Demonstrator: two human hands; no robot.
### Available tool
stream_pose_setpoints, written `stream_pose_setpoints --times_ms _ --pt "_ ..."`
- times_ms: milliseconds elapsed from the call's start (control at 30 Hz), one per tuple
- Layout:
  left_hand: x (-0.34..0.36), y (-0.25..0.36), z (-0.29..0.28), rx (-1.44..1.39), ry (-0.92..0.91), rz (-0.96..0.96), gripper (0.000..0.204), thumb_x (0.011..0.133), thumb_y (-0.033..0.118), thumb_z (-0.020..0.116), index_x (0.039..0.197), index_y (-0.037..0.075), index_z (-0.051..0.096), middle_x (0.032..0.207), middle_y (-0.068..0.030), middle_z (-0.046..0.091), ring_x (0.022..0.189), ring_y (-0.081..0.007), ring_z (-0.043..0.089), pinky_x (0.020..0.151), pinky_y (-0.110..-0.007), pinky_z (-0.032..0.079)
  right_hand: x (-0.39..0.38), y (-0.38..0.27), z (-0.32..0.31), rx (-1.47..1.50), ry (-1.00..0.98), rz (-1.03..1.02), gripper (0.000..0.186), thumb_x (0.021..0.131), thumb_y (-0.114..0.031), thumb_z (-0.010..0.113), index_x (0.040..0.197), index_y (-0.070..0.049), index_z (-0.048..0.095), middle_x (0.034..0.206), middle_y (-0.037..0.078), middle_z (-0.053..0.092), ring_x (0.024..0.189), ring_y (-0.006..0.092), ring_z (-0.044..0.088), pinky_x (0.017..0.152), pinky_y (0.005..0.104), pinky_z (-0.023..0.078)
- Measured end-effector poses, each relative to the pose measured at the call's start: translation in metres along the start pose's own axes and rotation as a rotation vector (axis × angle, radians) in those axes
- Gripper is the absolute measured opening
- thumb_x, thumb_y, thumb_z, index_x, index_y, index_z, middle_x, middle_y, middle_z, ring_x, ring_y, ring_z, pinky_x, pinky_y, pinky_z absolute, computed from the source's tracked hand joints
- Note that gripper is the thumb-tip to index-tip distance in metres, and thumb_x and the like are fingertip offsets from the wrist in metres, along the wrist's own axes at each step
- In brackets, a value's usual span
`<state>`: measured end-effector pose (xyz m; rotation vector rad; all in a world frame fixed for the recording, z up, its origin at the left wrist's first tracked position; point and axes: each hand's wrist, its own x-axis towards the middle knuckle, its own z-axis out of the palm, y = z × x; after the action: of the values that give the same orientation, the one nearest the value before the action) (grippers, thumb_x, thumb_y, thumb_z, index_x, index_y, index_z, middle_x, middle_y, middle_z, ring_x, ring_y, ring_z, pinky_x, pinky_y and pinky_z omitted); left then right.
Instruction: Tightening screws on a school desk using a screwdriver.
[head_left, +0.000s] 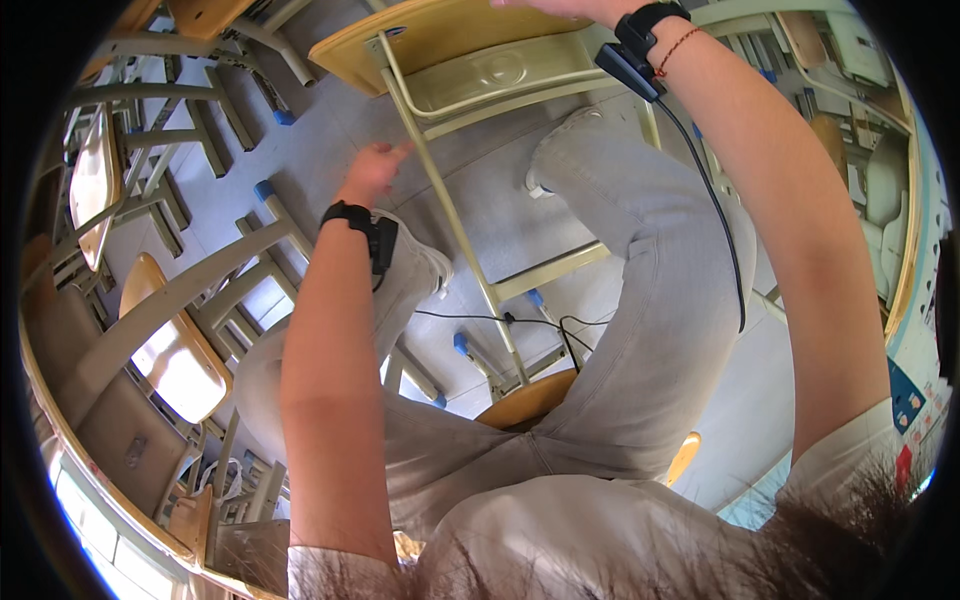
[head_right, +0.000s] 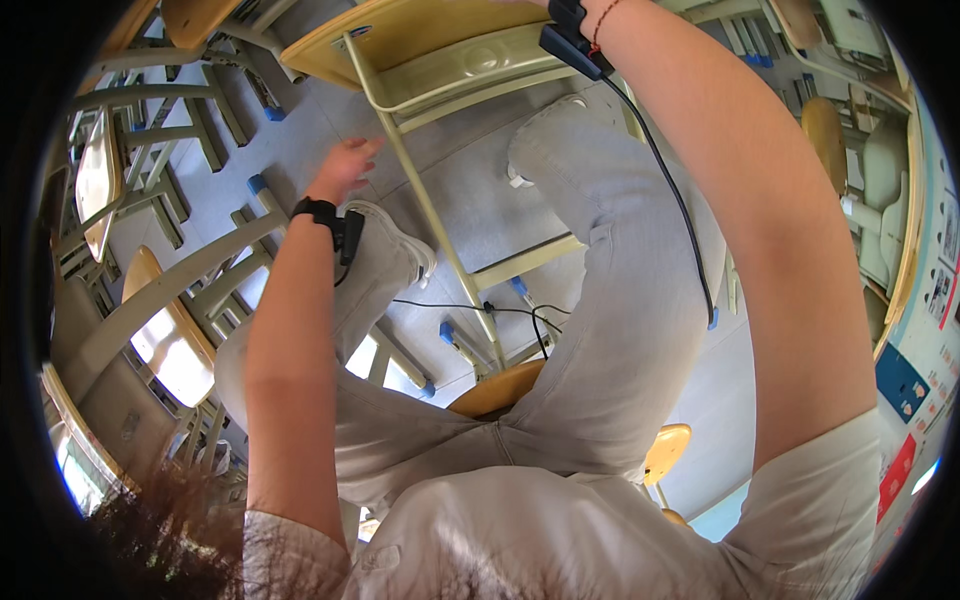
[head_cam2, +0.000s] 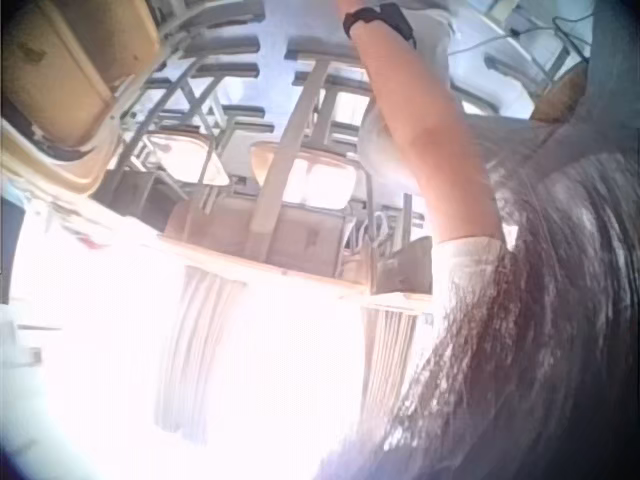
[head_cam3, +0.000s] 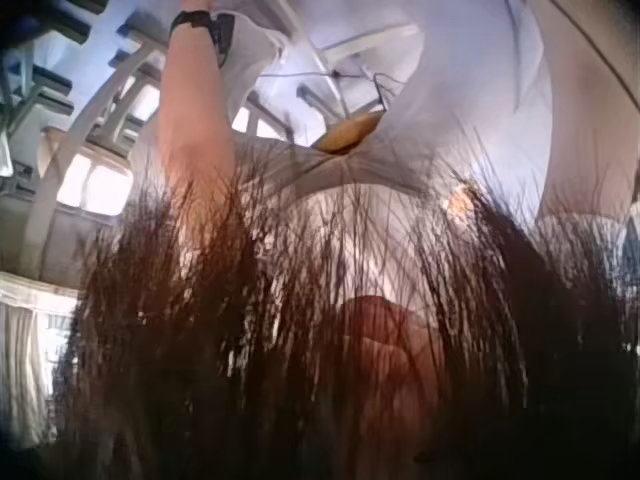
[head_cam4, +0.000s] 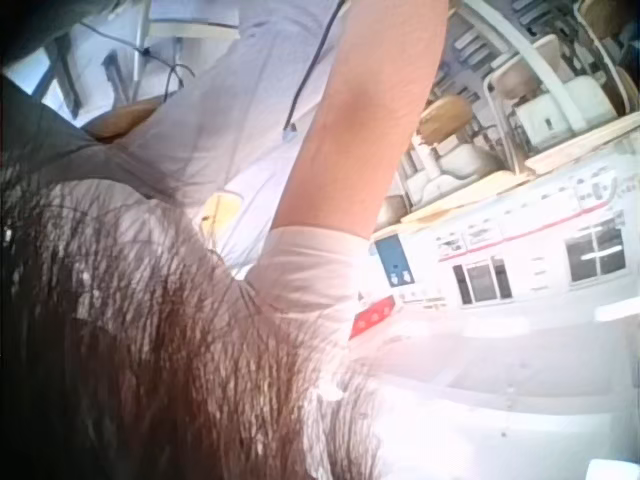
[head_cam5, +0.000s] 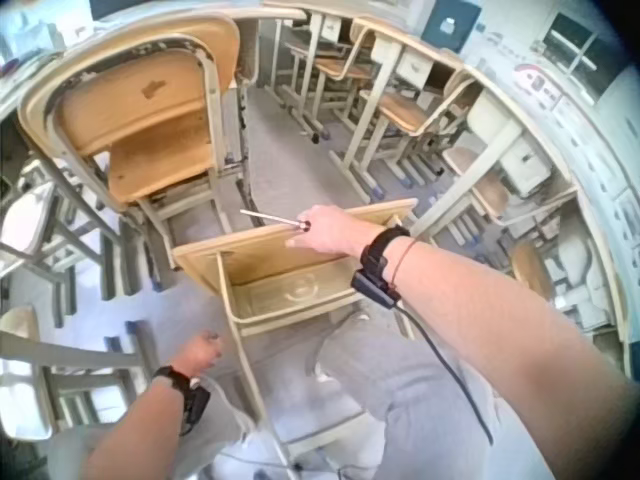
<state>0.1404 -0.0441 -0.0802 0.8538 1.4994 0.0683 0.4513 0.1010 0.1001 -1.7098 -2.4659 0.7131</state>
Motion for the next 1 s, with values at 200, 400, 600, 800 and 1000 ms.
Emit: stream_pose_setpoints --times_ms 200,400,600,800,1000 --pt "0.019 -0.042 0.041 -0.187 -0.099 -0.068 0.081 0.087 0.045 0.071 0.144 -0.002 0.039 0.14 -0.0179 0.05 0.133 -0.0316 0.045 0.104 -0.055 0.04 -0.002 -0.029 0.018 0.092 0.254 0.028 0.029 0.075 -0.021 0.079 0.098 -0.007 0.071 0.088 0.019 0.07 0.086 0.0381 0.068 0.076 0.0441 0.054" --pt "0.046 -0.047 0.084 -0.48 -0.105 -0.046 0.047 0.088 0.018 0.07 0.127 0.001 0.051 0.112 -0.0116 0.058 0.107 -0.026 0.06 0.092 -0.048 0.048 0.008 -0.031 0.031 -0.048 0.269 0.063 0.025 0.079 -0.023 0.074 0.099 -0.008 0.072 0.091 0.019 0.071 0.087 0.0381 0.068 0.078 0.0464 0.055" --pt "0.061 -0.057 0.077 -0.561 -0.177 0.008 0.022 0.086 0.001 0.063 0.103 0.002 0.05 0.099 -0.0115 0.057 0.093 -0.0244 0.061 0.079 -0.037 0.053 0.026 -0.039 0.044 -0.371 0.292 0.211 0.021 0.081 -0.029 0.074 0.088 -0.009 0.075 0.095 0.019 0.07 0.091 0.0365 0.069 0.081 0.0466 0.056" --pt "0.062 -0.048 0.081 -0.536 -0.174 -0.02 0.023 0.084 -0.001 0.062 0.105 0.001 0.051 0.1 -0.0115 0.057 0.093 -0.0248 0.06 0.081 -0.037 0.052 0.022 -0.04 0.039 -0.423 0.282 0.166 0.027 0.08 -0.036 0.076 0.09 -0.011 0.076 0.095 0.018 0.07 0.091 0.0362 0.069 0.081 0.0457 0.056" --pt "0.054 -0.05 0.079 -0.519 -0.17 -0.048 0.025 0.083 -0.001 0.062 0.106 0.002 0.051 0.099 -0.0099 0.056 0.092 -0.0233 0.06 0.08 -0.037 0.052 0.023 -0.048 0.043 -0.372 0.237 0.121 0.029 0.079 -0.037 0.077 0.088 -0.01 0.076 0.087 0.016 0.072 0.084 0.036 0.07 0.076 0.0458 0.056"
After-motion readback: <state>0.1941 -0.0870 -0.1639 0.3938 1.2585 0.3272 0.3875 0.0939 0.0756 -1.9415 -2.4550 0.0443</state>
